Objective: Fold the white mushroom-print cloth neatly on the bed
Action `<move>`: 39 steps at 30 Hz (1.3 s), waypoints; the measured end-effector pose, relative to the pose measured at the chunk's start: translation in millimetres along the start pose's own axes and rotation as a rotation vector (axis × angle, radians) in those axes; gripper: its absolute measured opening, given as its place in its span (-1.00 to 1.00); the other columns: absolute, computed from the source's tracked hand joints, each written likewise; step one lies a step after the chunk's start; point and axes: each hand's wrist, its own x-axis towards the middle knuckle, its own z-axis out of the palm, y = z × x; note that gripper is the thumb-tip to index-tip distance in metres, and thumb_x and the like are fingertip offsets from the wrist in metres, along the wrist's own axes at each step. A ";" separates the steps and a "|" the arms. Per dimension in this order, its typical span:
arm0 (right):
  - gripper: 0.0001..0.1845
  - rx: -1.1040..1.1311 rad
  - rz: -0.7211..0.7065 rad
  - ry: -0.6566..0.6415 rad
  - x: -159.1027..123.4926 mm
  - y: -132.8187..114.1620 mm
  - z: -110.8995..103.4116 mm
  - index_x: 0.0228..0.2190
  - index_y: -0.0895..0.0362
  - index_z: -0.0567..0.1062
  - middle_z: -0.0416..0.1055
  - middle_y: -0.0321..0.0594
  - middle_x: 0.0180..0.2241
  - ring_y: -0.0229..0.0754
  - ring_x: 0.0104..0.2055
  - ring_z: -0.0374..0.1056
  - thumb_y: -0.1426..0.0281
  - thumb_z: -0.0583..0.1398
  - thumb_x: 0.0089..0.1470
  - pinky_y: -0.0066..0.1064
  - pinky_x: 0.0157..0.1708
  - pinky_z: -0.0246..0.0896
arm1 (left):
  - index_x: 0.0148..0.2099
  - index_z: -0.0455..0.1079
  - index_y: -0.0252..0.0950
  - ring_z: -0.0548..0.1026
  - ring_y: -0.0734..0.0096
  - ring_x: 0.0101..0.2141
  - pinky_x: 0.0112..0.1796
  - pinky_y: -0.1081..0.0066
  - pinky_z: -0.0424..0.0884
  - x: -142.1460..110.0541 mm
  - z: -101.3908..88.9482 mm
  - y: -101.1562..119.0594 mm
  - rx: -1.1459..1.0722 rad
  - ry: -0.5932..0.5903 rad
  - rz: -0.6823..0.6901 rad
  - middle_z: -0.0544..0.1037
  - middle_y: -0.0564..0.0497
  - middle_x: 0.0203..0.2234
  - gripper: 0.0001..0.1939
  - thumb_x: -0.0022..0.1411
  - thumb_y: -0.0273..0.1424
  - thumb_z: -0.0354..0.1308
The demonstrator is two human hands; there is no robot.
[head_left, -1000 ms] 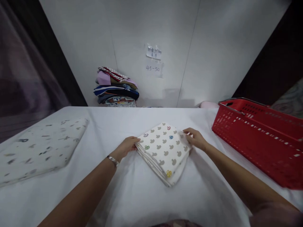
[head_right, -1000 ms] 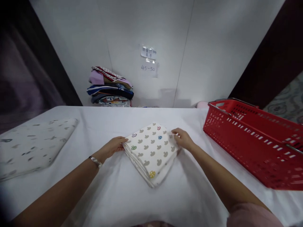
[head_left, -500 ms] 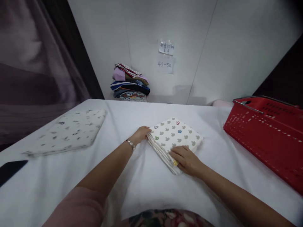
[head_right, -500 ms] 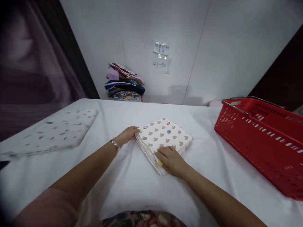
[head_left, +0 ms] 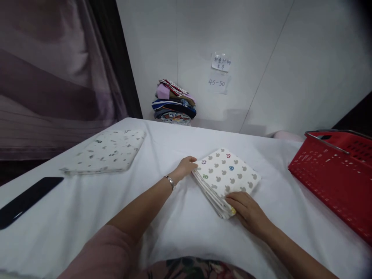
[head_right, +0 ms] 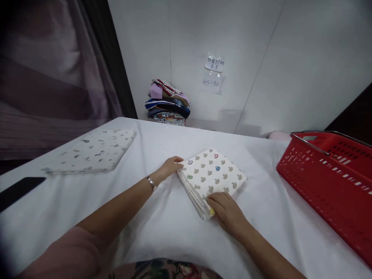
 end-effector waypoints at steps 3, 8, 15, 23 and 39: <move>-0.63 -0.015 0.006 0.010 -1.4 -1.7 2.6 -0.02 0.11 0.31 0.37 -0.04 -0.11 -0.10 -0.09 0.29 0.53 0.01 0.12 -0.19 -0.15 0.25 | -0.12 0.36 -0.34 0.46 0.40 -0.28 -0.35 0.52 0.36 0.2 1.0 -2.6 0.082 0.033 0.046 0.48 -0.07 -0.17 -0.68 0.00 -0.48 0.13; -0.61 -0.023 0.005 0.010 -3.6 -10.3 7.8 -0.01 0.16 0.29 0.35 0.00 -0.10 -0.07 -0.07 0.26 0.56 0.01 0.09 -0.15 -0.13 0.23 | -0.18 0.39 -0.35 0.46 0.34 -0.30 -0.33 0.45 0.35 2.9 3.0 -11.9 0.264 0.075 0.053 0.50 -0.08 -0.25 -0.72 -0.02 -0.48 0.12; -0.54 -0.004 0.039 0.125 2.9 -22.6 18.1 0.06 0.07 0.19 0.36 -0.09 -0.12 -0.12 -0.10 0.24 0.57 -0.01 0.13 -0.19 -0.14 0.21 | -0.04 0.31 -0.28 0.33 0.21 -0.05 -0.03 0.24 0.23 -19.9 11.9 7.7 0.618 0.218 0.477 0.36 -0.11 -0.04 -0.68 0.12 -0.42 0.03; -0.46 -0.037 0.095 0.110 -5.2 -41.0 22.5 0.15 0.05 0.01 0.30 -0.07 0.01 -0.13 0.10 0.14 0.52 -0.07 0.14 -0.07 0.12 0.02 | 0.09 0.25 -0.25 0.13 0.18 0.15 0.14 0.10 0.00 -26.0 53.9 -14.3 0.871 0.021 0.910 0.25 -0.10 0.13 -0.60 0.23 -0.26 -0.05; -0.38 0.340 1.062 0.408 -45.1 131.4 4.6 0.06 0.18 0.28 0.32 -0.08 0.02 -0.07 -0.02 0.29 0.42 0.16 -0.10 -0.16 -0.01 0.18 | 0.19 0.15 -0.16 0.01 0.15 0.21 0.16 0.03 -0.08 -45.0 75.3 -7.9 0.903 -0.186 0.937 0.06 -0.02 0.23 -0.49 0.24 -0.11 -0.10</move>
